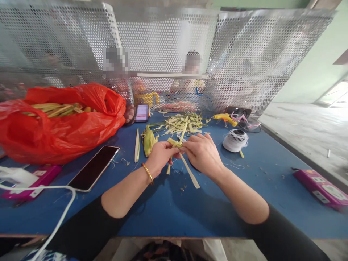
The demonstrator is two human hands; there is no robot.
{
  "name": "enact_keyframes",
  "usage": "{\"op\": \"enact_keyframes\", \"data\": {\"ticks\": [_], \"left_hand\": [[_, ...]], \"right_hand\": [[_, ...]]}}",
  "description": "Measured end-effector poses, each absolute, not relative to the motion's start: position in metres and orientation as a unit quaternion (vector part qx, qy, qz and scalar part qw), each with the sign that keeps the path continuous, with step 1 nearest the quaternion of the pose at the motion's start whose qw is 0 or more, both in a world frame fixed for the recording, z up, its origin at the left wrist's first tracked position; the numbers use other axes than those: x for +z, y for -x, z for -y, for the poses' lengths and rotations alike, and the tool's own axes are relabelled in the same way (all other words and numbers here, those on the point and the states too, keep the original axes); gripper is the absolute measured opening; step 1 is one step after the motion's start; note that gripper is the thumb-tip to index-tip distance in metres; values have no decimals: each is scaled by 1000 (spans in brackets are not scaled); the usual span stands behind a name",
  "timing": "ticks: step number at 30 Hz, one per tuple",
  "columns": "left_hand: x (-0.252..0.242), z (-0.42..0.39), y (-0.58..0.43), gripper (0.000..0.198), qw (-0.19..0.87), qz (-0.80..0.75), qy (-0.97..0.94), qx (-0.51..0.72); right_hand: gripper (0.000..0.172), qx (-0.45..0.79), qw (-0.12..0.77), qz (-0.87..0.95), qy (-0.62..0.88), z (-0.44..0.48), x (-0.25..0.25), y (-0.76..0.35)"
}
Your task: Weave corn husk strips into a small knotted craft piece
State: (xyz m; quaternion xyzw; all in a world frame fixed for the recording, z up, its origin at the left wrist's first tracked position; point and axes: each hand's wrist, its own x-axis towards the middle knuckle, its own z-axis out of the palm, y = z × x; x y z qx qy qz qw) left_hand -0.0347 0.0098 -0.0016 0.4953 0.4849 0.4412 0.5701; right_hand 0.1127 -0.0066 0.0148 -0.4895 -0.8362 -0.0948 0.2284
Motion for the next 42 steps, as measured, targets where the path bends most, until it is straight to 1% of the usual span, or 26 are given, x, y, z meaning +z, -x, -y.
{"op": "enact_keyframes", "data": {"ticks": [2, 5, 7, 10, 13, 15, 18, 21, 25, 29, 32, 35, 39, 42], "left_hand": [[-2, -9, 34, 18, 565, -484, -505, 438], [-1, -6, 33, 17, 563, -468, -544, 411], [0, -4, 33, 15, 555, -460, -570, 394], [1, -2, 34, 12, 540, -460, -600, 368], [-2, -2, 36, 13, 513, -449, -647, 342], [-6, -2, 36, 14, 499, -441, -673, 321], [-10, 0, 36, 14, 515, -427, -687, 284], [-10, 3, 35, 14, 537, -397, -702, 247], [-8, 6, 33, 13, 562, -367, -712, 210], [-8, 4, 33, 8, 592, -368, -686, 210], [-7, 2, 34, 9, 613, -371, -666, 208], [-1, 4, 34, 5, 615, -383, -654, 218], [6, 7, 34, 22, 584, -417, -657, 231], [7, 8, 33, 26, 575, -437, -653, 227]], "right_hand": [[16, -84, 251, 827, 496, 7, 13, -113], [15, -54, 271, 817, 506, 5, 13, -113], [10, -21, 269, 824, 498, 4, 13, -113], [15, 40, 295, 818, 492, 4, 14, -113], [11, 97, 337, 779, 520, 3, 15, -113], [9, 144, 333, 765, 532, 2, 15, -113], [13, 222, 332, 749, 529, -1, 12, -116], [16, 304, 386, 700, 519, -6, 9, -117], [15, 409, 471, 588, 515, -8, 12, -114], [12, 412, 518, 519, 541, -8, 17, -112], [10, 406, 524, 524, 535, -8, 15, -112], [11, 400, 530, 532, 525, -10, 11, -112], [12, 395, 537, 543, 511, -10, 7, -111], [13, 385, 538, 576, 481, -8, 6, -109]]}}
